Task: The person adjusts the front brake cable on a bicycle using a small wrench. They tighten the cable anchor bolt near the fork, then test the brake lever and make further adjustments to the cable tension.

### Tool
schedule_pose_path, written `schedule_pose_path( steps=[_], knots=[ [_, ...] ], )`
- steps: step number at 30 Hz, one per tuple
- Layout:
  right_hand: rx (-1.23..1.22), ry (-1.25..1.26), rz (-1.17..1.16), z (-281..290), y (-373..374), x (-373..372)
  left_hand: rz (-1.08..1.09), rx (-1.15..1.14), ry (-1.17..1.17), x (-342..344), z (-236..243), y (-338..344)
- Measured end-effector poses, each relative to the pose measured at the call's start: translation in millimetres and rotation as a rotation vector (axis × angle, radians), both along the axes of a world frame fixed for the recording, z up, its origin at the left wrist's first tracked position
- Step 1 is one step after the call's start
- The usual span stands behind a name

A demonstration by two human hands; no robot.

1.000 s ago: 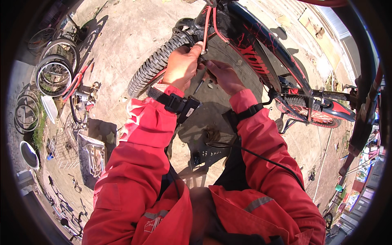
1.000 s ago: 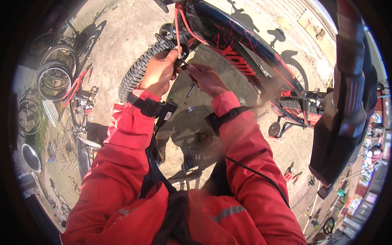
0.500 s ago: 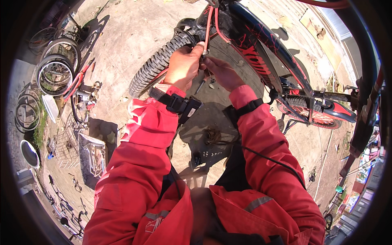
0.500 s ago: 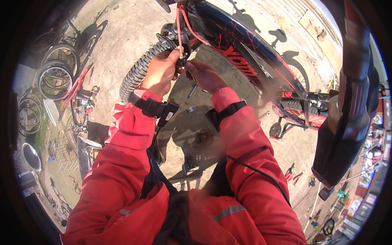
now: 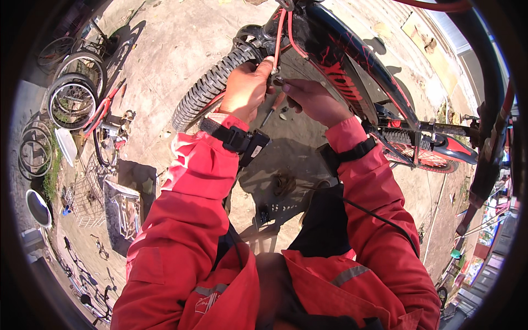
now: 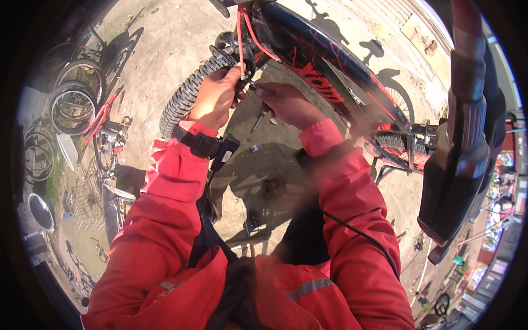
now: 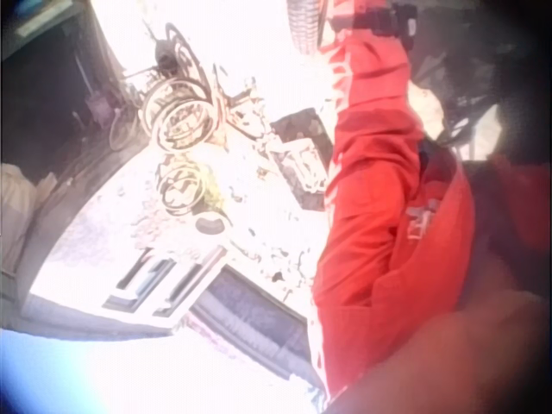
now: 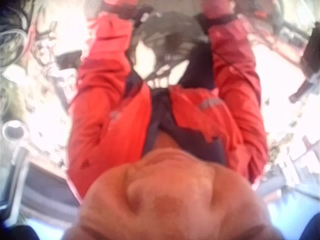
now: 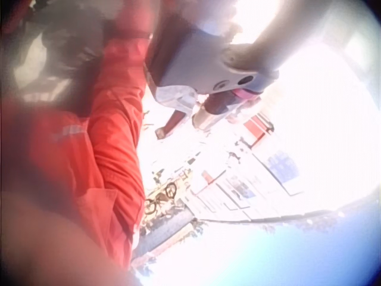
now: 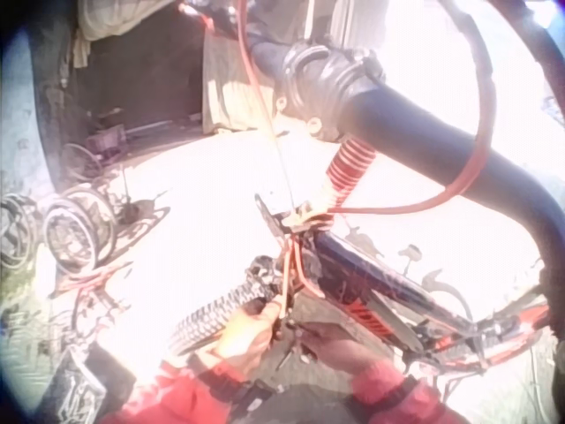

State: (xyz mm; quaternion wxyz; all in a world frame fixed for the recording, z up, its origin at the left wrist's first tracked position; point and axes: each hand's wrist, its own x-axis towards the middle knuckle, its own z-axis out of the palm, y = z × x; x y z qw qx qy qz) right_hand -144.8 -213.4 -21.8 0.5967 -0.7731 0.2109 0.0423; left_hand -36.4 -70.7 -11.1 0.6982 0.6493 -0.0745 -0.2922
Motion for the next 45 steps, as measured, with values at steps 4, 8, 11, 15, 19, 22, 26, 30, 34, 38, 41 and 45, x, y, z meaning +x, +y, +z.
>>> schedule_pose_path(
  steps=[4,8,11,15,19,22,26,30,34,38,41,45],
  knots=[
    [0.029,-0.063,0.011,-30,-2,12,-0.003,-0.018,0.02,0,-1,0],
    [0.037,-0.125,-0.02,-42,-2,13,-0.004,-0.016,0.021,2,-2,0],
    [0.034,-0.146,-0.028,-48,-1,14,-0.011,-0.019,0.016,2,-3,-1],
    [0.168,-0.189,-0.031,-59,1,20,-0.005,-0.026,0.013,1,-3,0],
    [0.167,-0.206,-0.073,-70,1,21,-0.004,-0.028,0.017,1,-2,0],
    [0.225,-0.234,-0.073,-74,0,23,-0.001,-0.042,0.021,1,-2,-1],
    [0.308,-0.269,-0.076,-79,1,26,-0.006,-0.048,0.021,1,-2,-1],
    [0.459,-0.312,-0.104,-78,7,25,-0.002,-0.049,0.03,1,-2,-1],
    [0.603,-0.359,-0.133,-72,15,24,-0.008,-0.06,0.02,1,-3,-1],
    [0.593,-0.338,-0.143,-61,19,24,-0.009,-0.051,0.014,2,-4,-1],
    [0.391,-0.172,-0.127,-40,16,20,-0.01,-0.044,0.023,1,-3,-1],
    [-0.044,0.021,0.035,11,-1,15,-0.001,-0.034,0.007,-1,0,-1]
  ],
)
